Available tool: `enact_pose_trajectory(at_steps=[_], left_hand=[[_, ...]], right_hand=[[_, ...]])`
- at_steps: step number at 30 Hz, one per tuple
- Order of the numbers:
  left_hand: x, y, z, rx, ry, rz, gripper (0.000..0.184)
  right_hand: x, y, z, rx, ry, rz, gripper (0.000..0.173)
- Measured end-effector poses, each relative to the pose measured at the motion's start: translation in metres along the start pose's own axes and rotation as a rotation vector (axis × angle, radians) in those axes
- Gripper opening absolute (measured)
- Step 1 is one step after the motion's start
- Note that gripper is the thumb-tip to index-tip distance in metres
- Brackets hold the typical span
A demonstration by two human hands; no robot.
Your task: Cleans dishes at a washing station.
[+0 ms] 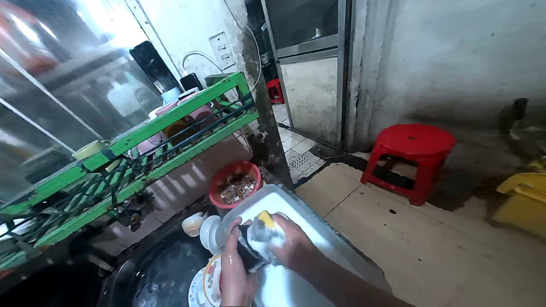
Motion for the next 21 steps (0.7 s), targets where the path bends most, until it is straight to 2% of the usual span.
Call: enact_pose_trajectory(at_steps=[2,4,6,7,8,10,12,15,17,19,21], left_hand=[[0.004,0.001,-0.004,0.008,-0.017,-0.064,0.042],[0.009,-0.002,-0.01,-0.014,-0.053,-0.164,0.041],[0.01,-0.006,-0.015,-0.045,-0.078,-0.24,0.041],[0.01,-0.008,-0.016,-0.07,-0.075,-0.276,0.041],[0.009,-0.009,-0.017,-0.093,-0.067,-0.304,0.041],[0.009,-0.006,-0.019,-0.118,-0.048,-0.275,0.042],[0.007,0.006,-0.018,-0.096,-0.015,-0.098,0.041],[-0.005,0.025,-0.007,0.085,0.006,0.259,0.043],[-0.012,0.026,-0.001,0.225,0.027,0.398,0.044],[-0.012,0.019,-0.001,0.27,0.045,0.404,0.045],[-0.008,0.007,-0.004,0.22,0.056,0.255,0.045]], right_hand=[[-0.005,-0.026,0.003,-0.153,0.044,-0.359,0.034],[-0.009,-0.037,0.013,-0.154,-0.183,-0.518,0.034],[-0.006,-0.027,0.013,-0.059,-0.396,-0.424,0.035],[-0.002,-0.015,0.009,0.011,-0.44,-0.291,0.035],[0.003,-0.001,0.002,0.078,-0.437,-0.124,0.039],[0.007,0.021,-0.012,0.227,-0.284,0.16,0.052],[0.003,0.026,-0.01,0.335,-0.208,0.292,0.06],[-0.007,0.033,0.011,0.327,-0.241,0.313,0.061],[-0.007,0.039,0.013,0.232,-0.267,0.349,0.058],[-0.005,0.035,0.01,0.117,-0.206,0.294,0.054],[-0.001,0.019,0.006,-0.017,-0.11,0.131,0.048]])
Point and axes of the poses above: each hand's wrist, its own x-axis towards the middle knuckle, its own z-axis out of the palm, y = z × x, the point moved 10 cm from there along x, towards the middle knuckle, and after that the axes turned 13 degrees about -z, right-handed, at the moved point
